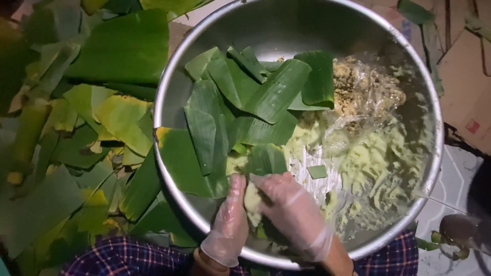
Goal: Portioning and shaping green dough onto banana leaves inside a large metal basin.
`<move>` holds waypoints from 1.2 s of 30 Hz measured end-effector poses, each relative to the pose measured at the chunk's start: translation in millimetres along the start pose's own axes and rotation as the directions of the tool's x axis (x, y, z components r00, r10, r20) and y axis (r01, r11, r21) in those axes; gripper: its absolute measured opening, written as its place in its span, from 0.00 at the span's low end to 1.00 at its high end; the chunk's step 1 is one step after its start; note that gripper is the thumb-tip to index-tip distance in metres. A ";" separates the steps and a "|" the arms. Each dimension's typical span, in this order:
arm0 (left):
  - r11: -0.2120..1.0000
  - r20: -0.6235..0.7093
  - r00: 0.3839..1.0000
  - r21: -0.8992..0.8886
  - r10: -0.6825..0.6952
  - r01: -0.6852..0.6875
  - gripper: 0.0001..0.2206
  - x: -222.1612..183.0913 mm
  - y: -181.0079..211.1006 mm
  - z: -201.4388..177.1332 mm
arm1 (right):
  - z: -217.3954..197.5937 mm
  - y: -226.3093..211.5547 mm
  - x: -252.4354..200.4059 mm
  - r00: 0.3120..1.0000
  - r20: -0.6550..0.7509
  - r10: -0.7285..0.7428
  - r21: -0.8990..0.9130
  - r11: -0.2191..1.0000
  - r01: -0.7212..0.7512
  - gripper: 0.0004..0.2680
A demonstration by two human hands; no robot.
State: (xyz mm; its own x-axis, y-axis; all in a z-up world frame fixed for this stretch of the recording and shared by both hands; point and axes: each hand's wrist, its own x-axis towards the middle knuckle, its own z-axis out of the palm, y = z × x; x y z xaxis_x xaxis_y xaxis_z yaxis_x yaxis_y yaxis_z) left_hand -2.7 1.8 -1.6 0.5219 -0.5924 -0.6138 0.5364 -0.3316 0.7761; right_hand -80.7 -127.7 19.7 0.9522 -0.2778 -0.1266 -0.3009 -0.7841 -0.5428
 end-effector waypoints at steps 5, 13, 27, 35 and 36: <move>0.803 0.068 0.948 -0.551 0.312 -0.225 0.45 22.2 -77.1 -16.9 | -21.7 -2.0 -8.7 0.974 0.217 0.070 0.302 0.944 -0.135 0.31; 0.934 -0.095 0.972 -0.309 -0.217 0.178 0.37 9.1 -4.1 1.8 | 14.2 -1.2 -8.7 0.965 -0.199 -0.168 -0.059 0.985 0.160 0.19; 0.964 -0.318 0.930 -0.241 -0.187 0.112 0.31 8.4 -13.4 -4.1 | 83.6 7.8 -67.9 0.949 -0.213 -0.234 -0.635 0.771 0.047 0.58; 0.958 -0.142 0.987 -0.284 -0.080 0.037 0.29 -11.9 34.7 13.8 | -20.6 -24.8 -23.1 0.759 0.361 0.543 0.865 0.109 -0.489 0.42; 0.959 -0.135 0.988 -0.280 -0.079 0.039 0.29 -6.2 26.2 13.3 | -21.0 -30.3 -22.9 0.757 0.355 0.548 0.868 0.106 -0.485 0.42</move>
State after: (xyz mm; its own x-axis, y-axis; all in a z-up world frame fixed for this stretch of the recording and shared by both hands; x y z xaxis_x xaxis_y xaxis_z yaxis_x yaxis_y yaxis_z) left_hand -0.7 -13.0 24.5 0.5623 -0.4601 -0.6872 0.7203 -0.1356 0.6802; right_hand -94.5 -109.2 56.5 0.5741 -0.4431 -0.6886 -0.4488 0.5331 -0.7172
